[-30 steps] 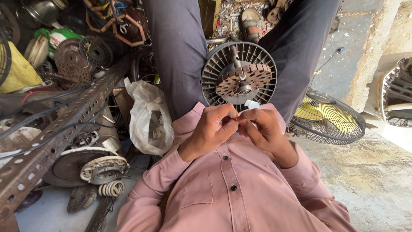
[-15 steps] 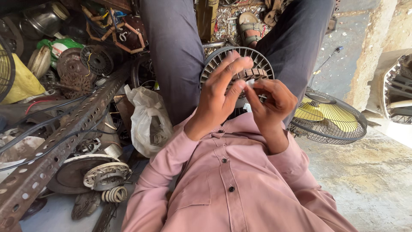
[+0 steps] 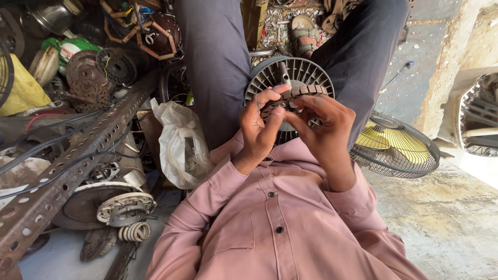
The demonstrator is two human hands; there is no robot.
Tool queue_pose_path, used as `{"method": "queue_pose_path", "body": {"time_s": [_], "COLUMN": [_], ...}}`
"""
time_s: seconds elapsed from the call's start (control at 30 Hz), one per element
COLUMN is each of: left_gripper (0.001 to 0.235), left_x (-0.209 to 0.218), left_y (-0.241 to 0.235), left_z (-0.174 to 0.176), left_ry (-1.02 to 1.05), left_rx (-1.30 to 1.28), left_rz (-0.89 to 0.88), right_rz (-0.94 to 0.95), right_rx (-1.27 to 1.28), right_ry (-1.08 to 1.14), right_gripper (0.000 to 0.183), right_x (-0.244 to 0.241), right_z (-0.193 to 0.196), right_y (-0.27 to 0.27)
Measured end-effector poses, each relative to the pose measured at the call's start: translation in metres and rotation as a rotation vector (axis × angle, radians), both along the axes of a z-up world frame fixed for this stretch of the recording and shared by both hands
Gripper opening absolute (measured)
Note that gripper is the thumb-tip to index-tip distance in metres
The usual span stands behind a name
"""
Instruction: The person manipulates the copper-wound core of a fan motor by hand, inserting small white plastic insulators into the slots of the armature while seated in a workshop.
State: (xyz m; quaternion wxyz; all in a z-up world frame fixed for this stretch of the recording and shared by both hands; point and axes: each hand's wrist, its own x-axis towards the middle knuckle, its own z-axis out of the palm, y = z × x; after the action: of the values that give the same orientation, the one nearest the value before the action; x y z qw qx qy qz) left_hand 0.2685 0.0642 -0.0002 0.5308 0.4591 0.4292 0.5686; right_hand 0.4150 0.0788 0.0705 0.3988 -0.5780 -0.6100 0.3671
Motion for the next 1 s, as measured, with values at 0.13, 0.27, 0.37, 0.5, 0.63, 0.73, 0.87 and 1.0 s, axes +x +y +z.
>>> {"method": "queue_pose_path", "body": {"time_s": [0.13, 0.27, 0.37, 0.5, 0.63, 0.73, 0.87, 1.0], "left_gripper": [0.026, 0.025, 0.024, 0.026, 0.043, 0.055, 0.071, 0.078], "left_x": [0.01, 0.009, 0.011, 0.008, 0.004, 0.005, 0.007, 0.001], "left_y": [-0.001, 0.0, 0.0, 0.004, 0.014, 0.018, 0.022, 0.021], "left_z": [0.0, -0.001, 0.002, 0.006, 0.012, 0.013, 0.018, 0.026], "left_ry": [-0.01, 0.021, 0.071, 0.144, 0.232, 0.287, 0.175, 0.238], "left_rx": [-0.038, -0.041, -0.042, -0.029, 0.089, 0.037, -0.121, 0.109], "left_rz": [0.047, 0.06, 0.091, 0.098, 0.063, 0.056, 0.037, 0.069], "right_rz": [0.044, -0.088, -0.124, -0.165, -0.115, 0.086, 0.212, 0.203], "right_rx": [0.091, 0.143, 0.167, 0.119, -0.09, -0.237, -0.09, -0.107], "right_ry": [-0.061, -0.115, -0.127, -0.117, -0.116, -0.288, -0.388, -0.399], "right_gripper": [0.014, 0.015, 0.021, 0.024, 0.02, 0.021, 0.031, 0.024], "right_x": [0.007, 0.002, 0.005, 0.016, 0.047, 0.051, 0.043, 0.045], "right_z": [-0.001, -0.013, -0.017, -0.023, -0.024, -0.026, -0.029, -0.038], "right_y": [-0.003, -0.004, -0.003, -0.018, -0.029, -0.039, -0.05, -0.056]}}
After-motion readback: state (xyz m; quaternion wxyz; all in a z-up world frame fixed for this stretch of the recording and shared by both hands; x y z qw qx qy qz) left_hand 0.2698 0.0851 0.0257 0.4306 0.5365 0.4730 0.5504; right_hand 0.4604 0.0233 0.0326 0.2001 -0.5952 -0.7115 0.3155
